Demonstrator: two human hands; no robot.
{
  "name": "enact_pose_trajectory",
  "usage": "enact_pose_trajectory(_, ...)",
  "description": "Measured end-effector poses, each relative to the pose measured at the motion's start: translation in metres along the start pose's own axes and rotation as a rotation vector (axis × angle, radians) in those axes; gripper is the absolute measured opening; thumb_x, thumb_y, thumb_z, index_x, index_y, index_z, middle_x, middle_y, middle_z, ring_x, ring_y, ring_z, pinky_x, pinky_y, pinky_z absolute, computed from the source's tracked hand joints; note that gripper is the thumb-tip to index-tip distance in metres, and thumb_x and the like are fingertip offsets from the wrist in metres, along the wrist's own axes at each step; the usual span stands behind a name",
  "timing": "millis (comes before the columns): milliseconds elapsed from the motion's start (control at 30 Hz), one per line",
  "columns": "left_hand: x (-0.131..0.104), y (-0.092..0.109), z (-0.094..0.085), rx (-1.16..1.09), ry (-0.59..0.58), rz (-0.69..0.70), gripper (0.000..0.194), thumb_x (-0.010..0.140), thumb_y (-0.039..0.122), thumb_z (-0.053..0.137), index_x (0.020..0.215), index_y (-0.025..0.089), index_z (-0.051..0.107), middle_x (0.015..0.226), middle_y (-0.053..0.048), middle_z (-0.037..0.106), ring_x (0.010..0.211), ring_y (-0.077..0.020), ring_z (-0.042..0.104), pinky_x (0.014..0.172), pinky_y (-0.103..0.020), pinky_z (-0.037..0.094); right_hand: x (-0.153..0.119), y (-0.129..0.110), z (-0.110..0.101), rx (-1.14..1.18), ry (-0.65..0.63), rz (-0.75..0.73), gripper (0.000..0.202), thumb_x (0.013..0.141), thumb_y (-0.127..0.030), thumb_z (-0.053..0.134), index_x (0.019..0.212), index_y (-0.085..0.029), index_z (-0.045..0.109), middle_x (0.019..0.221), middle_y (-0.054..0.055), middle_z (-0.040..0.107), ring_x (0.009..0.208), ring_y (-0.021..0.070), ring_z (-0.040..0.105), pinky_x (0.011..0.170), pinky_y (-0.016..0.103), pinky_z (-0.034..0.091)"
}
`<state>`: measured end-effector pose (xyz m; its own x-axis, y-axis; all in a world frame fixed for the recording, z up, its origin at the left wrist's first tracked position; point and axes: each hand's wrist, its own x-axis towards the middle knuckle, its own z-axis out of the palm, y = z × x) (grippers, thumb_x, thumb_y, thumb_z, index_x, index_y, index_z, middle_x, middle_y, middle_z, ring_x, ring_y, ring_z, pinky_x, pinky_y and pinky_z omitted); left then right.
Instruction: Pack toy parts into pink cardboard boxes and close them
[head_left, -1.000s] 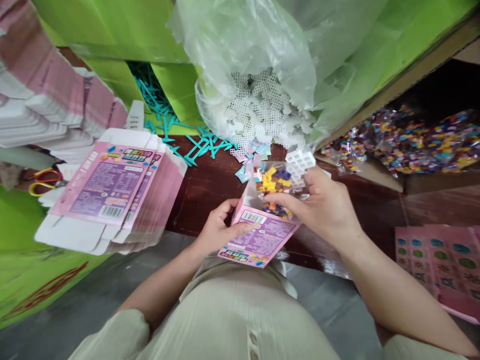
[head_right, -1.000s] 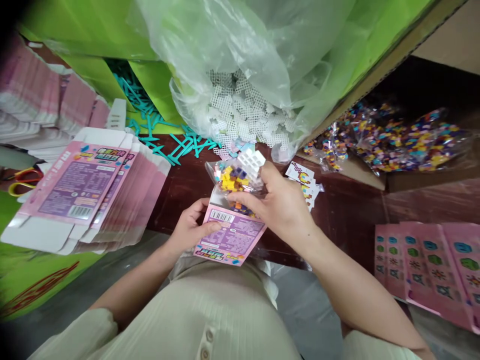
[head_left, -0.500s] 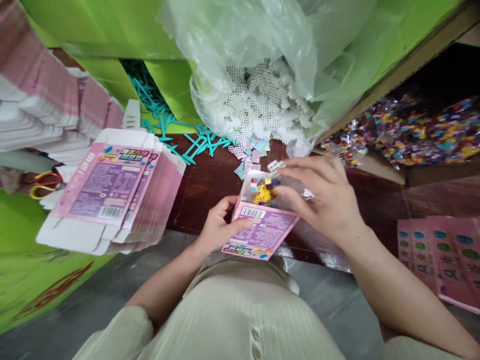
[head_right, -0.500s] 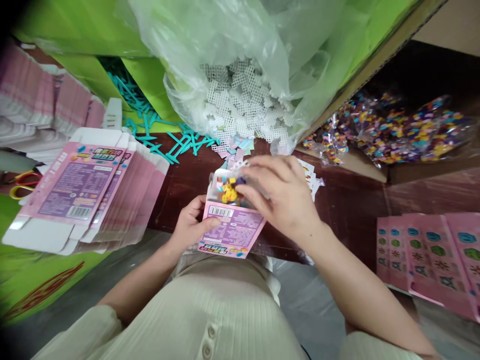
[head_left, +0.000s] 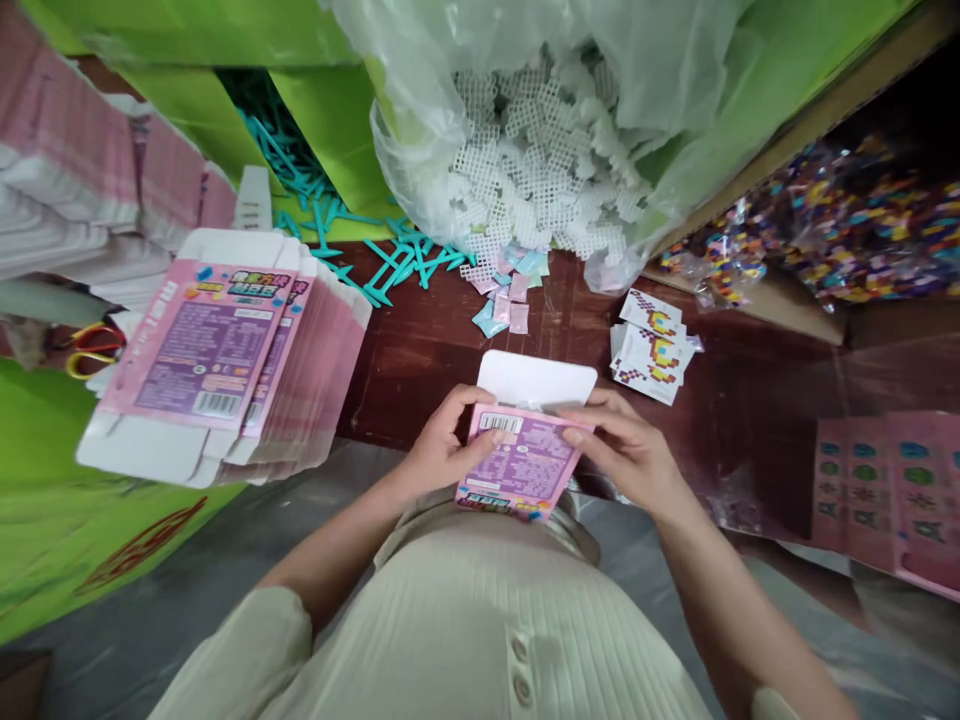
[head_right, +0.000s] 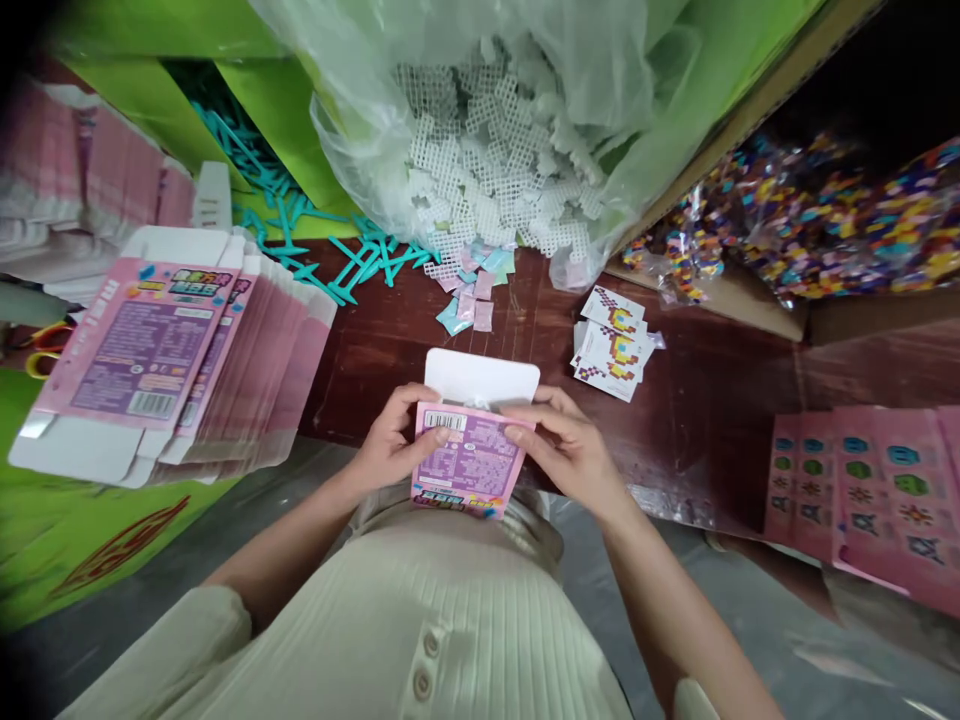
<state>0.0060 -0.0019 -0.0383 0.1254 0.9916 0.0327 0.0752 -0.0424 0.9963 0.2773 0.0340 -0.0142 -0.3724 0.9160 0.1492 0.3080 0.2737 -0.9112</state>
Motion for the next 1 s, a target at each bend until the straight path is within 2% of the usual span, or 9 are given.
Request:
enact_pose_trajectory(67,-0.002,-0.004,-0.006,0.018,-0.086,-0.048,0.026,0.098,0.040,0.073,0.118,0.024,0.069,0.114,-0.006,0.068,0.102,-0.0202,0.067,0.090,-0.031,0.054,-0.013,0.009,0.004,0.014,-0.077,0.007,0.027,0.099,-0.030,0.071,0.121,-0.043,0.079,0.124,0.002,0.073,0.118,0.0220,0.072,0.101,0.044,0.064)
enact_pose_trajectory(167,-0.001,-0.009,-0.012,0.049,0.006,0.010,0.022,0.103,0.042,0.065,0.109,0.023,0.073,0.135,-0.010,0.067,0.130,-0.0253,0.062,0.109,-0.039,0.050,-0.022,0.018,0.012,-0.010,0.004,-0.022,0.038,0.100,-0.026,0.069,0.133,-0.044,0.074,0.147,0.003,0.064,0.136,0.0235,0.063,0.114,0.048,0.057)
enact_pose_trajectory(233,0.001,-0.012,-0.013,-0.016,0.104,0.031,0.022,0.101,0.040,0.070,0.116,0.023,0.069,0.128,-0.009,0.071,0.122,-0.0225,0.066,0.105,-0.038,0.053,-0.022,0.022,0.017,0.005,0.098,-0.055,0.053,0.101,-0.023,0.068,0.149,-0.045,0.061,0.146,0.003,0.066,0.133,0.0214,0.065,0.114,0.046,0.056)
enact_pose_trajectory(300,0.001,-0.013,-0.014,-0.076,0.121,0.014,0.028,0.098,0.038,0.074,0.122,0.025,0.066,0.114,-0.006,0.075,0.108,-0.0188,0.071,0.095,-0.033,0.056,-0.019,0.022,0.019,0.041,0.078,-0.083,0.059,0.103,-0.020,0.066,0.154,-0.046,0.055,0.135,0.002,0.073,0.123,0.0182,0.070,0.109,0.042,0.058)
enact_pose_trajectory(433,-0.002,-0.004,-0.016,-0.015,0.011,-0.002,0.020,0.096,0.040,0.076,0.103,0.021,0.074,0.122,-0.010,0.073,0.118,-0.0212,0.070,0.099,-0.034,0.057,-0.012,0.011,0.018,0.106,-0.068,-0.055,0.021,0.101,-0.026,0.070,0.117,-0.036,0.080,0.128,0.002,0.076,0.117,0.0185,0.073,0.104,0.036,0.059)
enact_pose_trajectory(533,-0.002,0.009,-0.016,-0.010,0.020,-0.053,0.020,0.095,0.037,0.078,0.099,0.019,0.070,0.121,-0.010,0.074,0.113,-0.0208,0.071,0.094,-0.033,0.058,-0.007,0.001,0.024,0.163,0.002,0.059,0.005,0.098,-0.031,0.075,0.102,-0.030,0.078,0.116,0.002,0.079,0.108,0.0178,0.075,0.093,0.031,0.061)
enact_pose_trajectory(700,-0.004,0.020,-0.018,-0.007,0.059,-0.080,0.020,0.096,0.037,0.076,0.097,0.019,0.066,0.106,-0.006,0.077,0.096,-0.0162,0.072,0.082,-0.028,0.057,-0.003,-0.006,0.031,0.222,0.043,0.160,0.009,0.095,-0.034,0.079,0.101,-0.028,0.076,0.105,0.001,0.079,0.089,0.0144,0.075,0.077,0.025,0.061)
enact_pose_trajectory(900,-0.017,0.003,-0.026,0.039,0.039,0.031,0.037,0.089,0.032,0.084,0.120,0.023,0.066,0.123,-0.008,0.074,0.111,-0.0194,0.073,0.092,-0.032,0.060,-0.014,0.004,0.025,0.145,-0.092,0.022,0.029,0.097,-0.032,0.076,0.126,-0.031,0.073,0.139,0.008,0.070,0.123,0.0199,0.071,0.088,0.031,0.065)
enact_pose_trajectory(1000,-0.017,0.015,-0.016,0.146,0.064,0.160,0.014,0.093,0.024,0.079,0.105,0.024,0.071,0.113,-0.004,0.076,0.108,-0.0188,0.074,0.093,-0.033,0.060,-0.019,-0.008,0.023,0.037,-0.020,-0.091,0.020,0.100,-0.027,0.072,0.120,-0.028,0.074,0.135,0.009,0.071,0.126,0.0197,0.068,0.099,0.037,0.062)
